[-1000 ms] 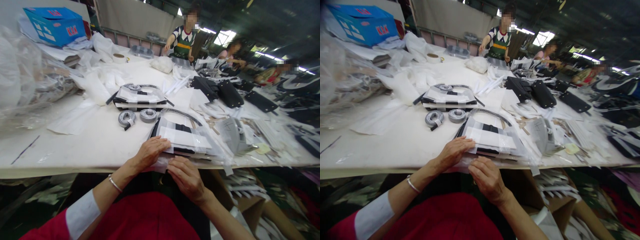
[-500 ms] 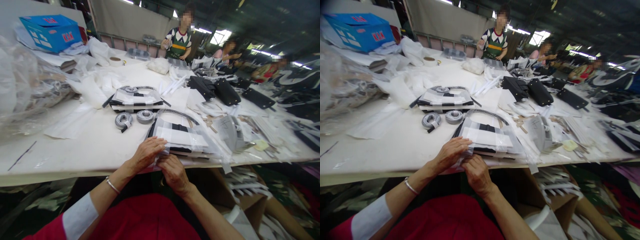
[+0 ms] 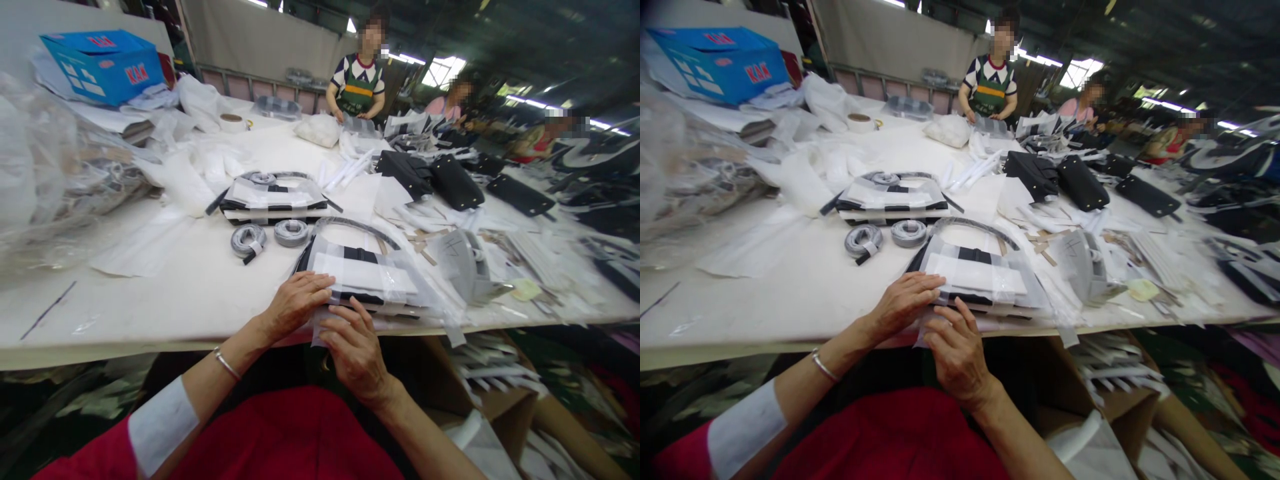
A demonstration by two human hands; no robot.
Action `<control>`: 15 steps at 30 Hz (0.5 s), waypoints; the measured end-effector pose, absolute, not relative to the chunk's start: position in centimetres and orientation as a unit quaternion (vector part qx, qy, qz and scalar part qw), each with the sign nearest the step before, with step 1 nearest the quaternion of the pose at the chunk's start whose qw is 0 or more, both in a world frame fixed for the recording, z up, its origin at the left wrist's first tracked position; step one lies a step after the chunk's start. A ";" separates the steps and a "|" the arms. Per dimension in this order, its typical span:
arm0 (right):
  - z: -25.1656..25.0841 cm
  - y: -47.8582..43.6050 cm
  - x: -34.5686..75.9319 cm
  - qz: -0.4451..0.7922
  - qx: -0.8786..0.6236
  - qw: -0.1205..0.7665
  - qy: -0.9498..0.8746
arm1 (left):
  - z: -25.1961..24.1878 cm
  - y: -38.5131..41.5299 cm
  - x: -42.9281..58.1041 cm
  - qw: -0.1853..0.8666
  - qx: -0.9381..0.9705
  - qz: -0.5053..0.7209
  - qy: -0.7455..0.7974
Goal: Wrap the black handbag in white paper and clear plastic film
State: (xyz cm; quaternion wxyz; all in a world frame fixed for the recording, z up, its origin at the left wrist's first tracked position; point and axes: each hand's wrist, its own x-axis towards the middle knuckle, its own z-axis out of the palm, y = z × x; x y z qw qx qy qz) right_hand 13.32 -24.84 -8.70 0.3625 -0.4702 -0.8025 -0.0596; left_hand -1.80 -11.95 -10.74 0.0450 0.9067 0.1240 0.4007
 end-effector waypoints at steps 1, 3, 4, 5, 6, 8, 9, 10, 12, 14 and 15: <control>-8.5 -24.7 13.4 -0.065 -0.475 0.359 -0.801 | -10.8 -12.0 -1.9 0.053 0.911 0.390 0.126; -8.4 -24.4 13.4 -0.059 -0.481 0.348 -0.802 | -10.7 -12.2 -2.2 0.079 0.917 0.365 0.136; -8.4 -24.3 13.4 -0.051 -0.483 0.346 -0.803 | -10.5 -12.2 -2.3 0.097 0.920 0.351 0.144; -8.5 -24.2 13.5 -0.043 -0.483 0.345 -0.803 | -10.3 -12.2 -2.4 0.115 0.922 0.339 0.151; -8.6 -24.1 13.5 -0.037 -0.484 0.347 -0.802 | -10.0 -12.2 -2.5 0.133 0.923 0.326 0.156; -8.9 -24.1 13.6 -0.030 -0.487 0.351 -0.799 | -9.4 -12.1 -2.5 0.164 0.925 0.303 0.160; -8.9 -24.1 13.7 -0.028 -0.488 0.351 -0.799 | -9.2 -12.0 -2.5 0.175 0.925 0.295 0.162; -8.9 -24.1 13.7 -0.026 -0.487 0.349 -0.800 | -9.0 -11.9 -2.4 0.183 0.924 0.290 0.167; -8.8 -24.2 13.8 -0.025 -0.483 0.344 -0.805 | -9.0 -11.8 -2.2 0.191 0.920 0.291 0.183; -8.6 -24.2 13.9 -0.024 -0.480 0.340 -0.808 | -9.3 -11.8 -1.8 0.187 0.911 0.308 0.198; -8.5 -24.2 13.9 -0.025 -0.479 0.338 -0.810 | -9.6 -11.9 -1.7 0.182 0.907 0.323 0.202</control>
